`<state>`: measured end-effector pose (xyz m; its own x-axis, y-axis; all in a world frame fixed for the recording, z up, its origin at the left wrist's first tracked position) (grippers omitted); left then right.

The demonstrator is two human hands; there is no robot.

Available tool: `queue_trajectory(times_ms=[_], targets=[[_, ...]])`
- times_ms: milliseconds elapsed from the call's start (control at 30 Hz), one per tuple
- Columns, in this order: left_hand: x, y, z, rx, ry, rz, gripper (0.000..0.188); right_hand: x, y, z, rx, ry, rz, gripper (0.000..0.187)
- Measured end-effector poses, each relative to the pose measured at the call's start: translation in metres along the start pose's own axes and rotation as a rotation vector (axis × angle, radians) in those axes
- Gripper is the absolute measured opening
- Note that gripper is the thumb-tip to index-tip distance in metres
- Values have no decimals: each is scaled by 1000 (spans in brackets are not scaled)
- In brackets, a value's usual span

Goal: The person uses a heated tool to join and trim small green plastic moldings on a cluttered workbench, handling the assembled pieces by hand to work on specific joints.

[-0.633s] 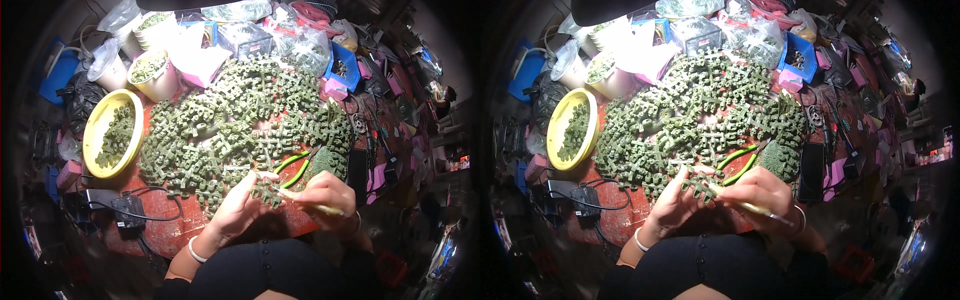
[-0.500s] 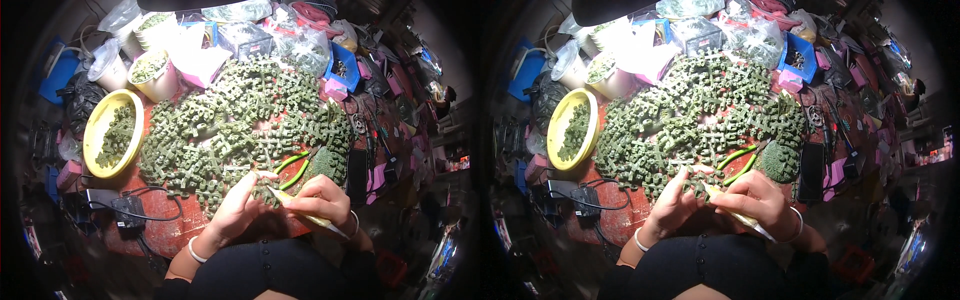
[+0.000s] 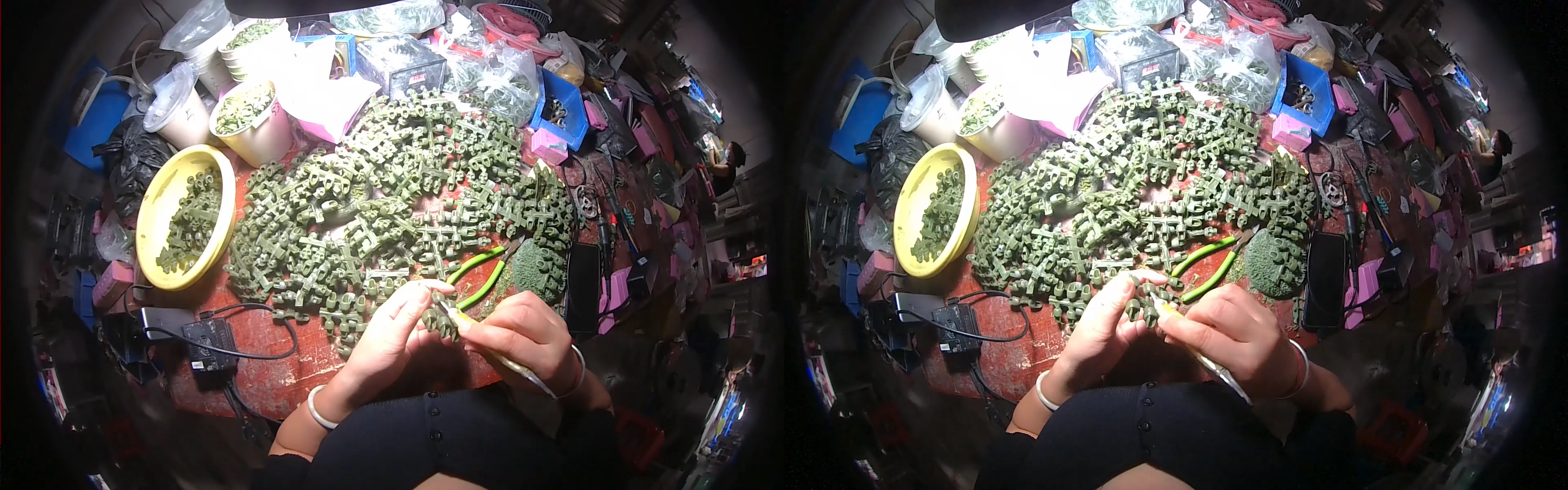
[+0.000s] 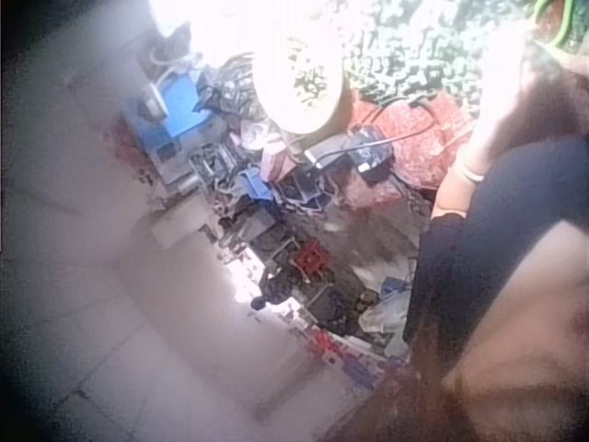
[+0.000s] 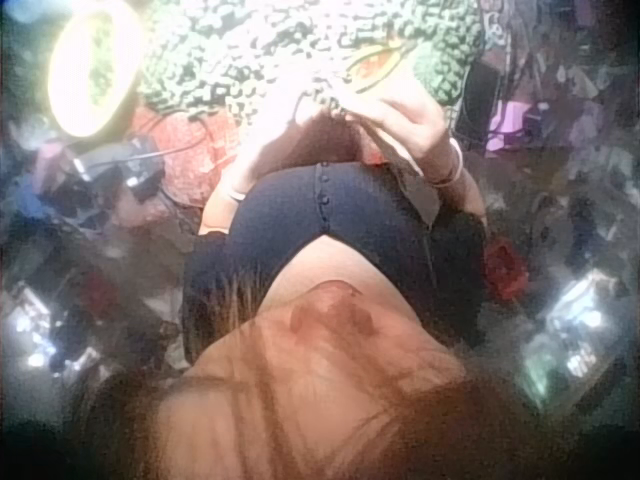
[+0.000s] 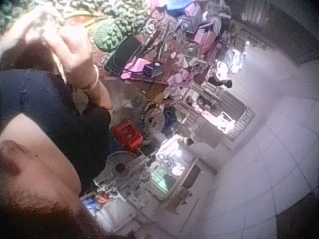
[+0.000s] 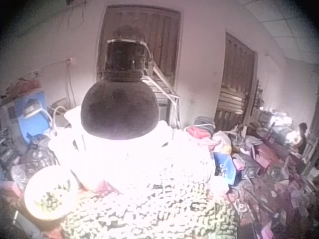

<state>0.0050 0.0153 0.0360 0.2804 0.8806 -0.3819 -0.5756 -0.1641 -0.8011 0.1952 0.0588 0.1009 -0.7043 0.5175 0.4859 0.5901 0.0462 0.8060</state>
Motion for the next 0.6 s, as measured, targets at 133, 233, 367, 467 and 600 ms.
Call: queue_trajectory(times_ms=[133, 233, 367, 467, 600], targets=[[4, 5, -5, 106, -48, -43, 31, -5, -1, 1, 34, -87, 50, 25], [4, 10, -8, -40, 22, -48, 35, -10, -7, 3, 260, -266, 83, 22], [6, 15, -8, -144, 105, -51, 42, -17, -13, -4, 368, -376, 116, 18], [6, 15, -9, -209, 105, -69, 46, -21, -14, -5, 360, -335, 187, 19], [6, 14, -8, -228, 136, -90, 48, -21, -12, -1, 352, -270, 167, 24]])
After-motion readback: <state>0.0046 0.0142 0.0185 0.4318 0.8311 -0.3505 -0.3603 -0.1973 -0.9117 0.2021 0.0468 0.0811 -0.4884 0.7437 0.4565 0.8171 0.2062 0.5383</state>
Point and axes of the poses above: each hand's wrist, its own x-axis towards the middle knuckle, its own y-axis out of the back of the hand, z = x × y, the point moved 1 cm from there along x, towards the middle knuckle, and after that the axes turned 10 degrees about -x, right-handed, at the moved point
